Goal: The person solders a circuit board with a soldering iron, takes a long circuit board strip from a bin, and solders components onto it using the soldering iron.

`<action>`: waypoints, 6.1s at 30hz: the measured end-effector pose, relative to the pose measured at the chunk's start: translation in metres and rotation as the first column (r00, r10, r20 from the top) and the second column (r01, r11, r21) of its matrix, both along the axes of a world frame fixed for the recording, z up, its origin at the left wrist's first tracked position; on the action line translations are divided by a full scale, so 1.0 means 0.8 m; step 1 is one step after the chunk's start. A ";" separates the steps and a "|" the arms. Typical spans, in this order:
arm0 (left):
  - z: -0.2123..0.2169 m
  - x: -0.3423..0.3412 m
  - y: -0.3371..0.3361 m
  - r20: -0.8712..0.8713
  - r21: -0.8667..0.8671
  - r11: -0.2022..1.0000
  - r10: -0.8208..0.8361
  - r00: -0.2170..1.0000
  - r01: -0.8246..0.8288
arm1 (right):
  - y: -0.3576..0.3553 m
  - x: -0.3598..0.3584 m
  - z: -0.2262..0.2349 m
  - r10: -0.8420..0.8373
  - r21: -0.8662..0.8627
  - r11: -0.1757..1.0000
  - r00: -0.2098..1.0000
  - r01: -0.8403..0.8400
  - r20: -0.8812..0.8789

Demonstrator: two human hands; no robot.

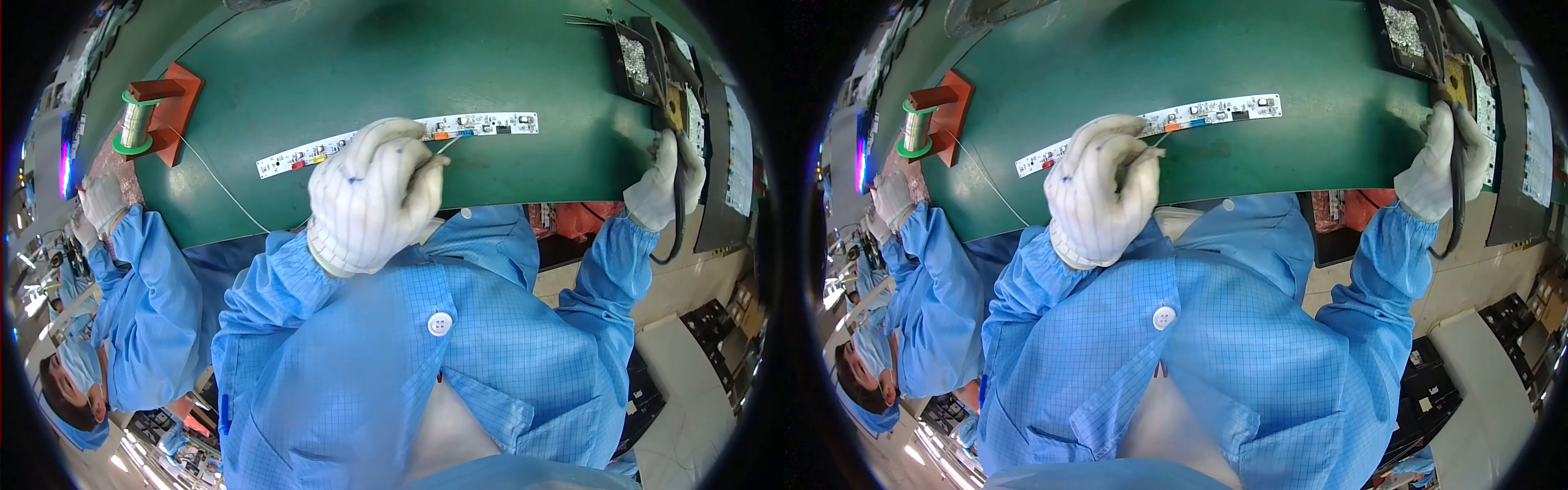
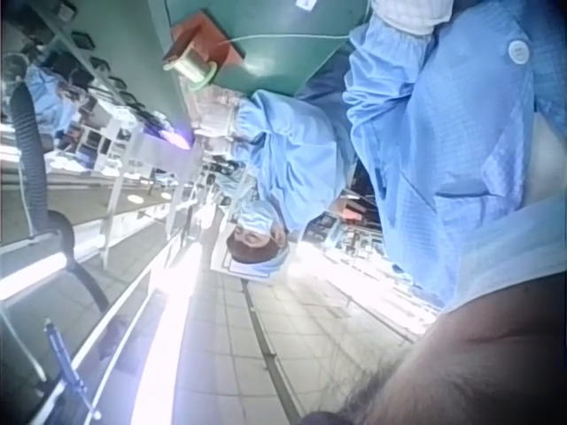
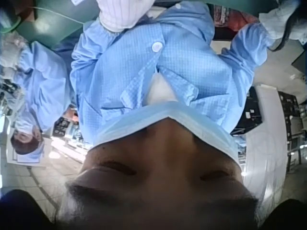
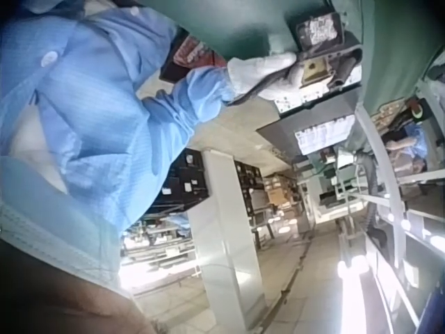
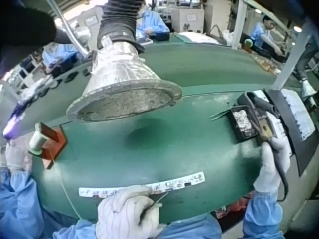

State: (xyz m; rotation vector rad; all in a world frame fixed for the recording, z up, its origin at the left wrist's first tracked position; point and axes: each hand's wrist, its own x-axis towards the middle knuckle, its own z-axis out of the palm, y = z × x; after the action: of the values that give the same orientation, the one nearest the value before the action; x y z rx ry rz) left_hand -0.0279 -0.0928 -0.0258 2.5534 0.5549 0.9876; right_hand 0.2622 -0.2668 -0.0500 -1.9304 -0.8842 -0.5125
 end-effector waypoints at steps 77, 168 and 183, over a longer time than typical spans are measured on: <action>-0.021 -0.117 0.125 0.657 -0.701 -0.055 0.339 0.674 0.711 | 0.083 -0.077 -0.003 0.542 0.519 0.823 0.595 -0.231 -0.593; 0.000 -0.104 0.101 0.491 -0.868 0.088 0.303 0.817 0.489 | 0.057 -0.082 0.032 0.306 0.244 0.947 0.809 -0.208 -0.502; 0.004 -0.099 0.099 0.277 -0.955 0.186 0.265 0.924 0.233 | 0.144 -0.121 0.093 0.746 0.143 0.552 0.409 -0.822 -0.526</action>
State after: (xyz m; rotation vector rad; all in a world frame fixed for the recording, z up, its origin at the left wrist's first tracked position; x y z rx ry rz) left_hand -0.1069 -0.0138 -0.0222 1.0756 0.7546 0.6853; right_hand 0.1651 -0.1516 0.0247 -1.3792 -1.3274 0.6750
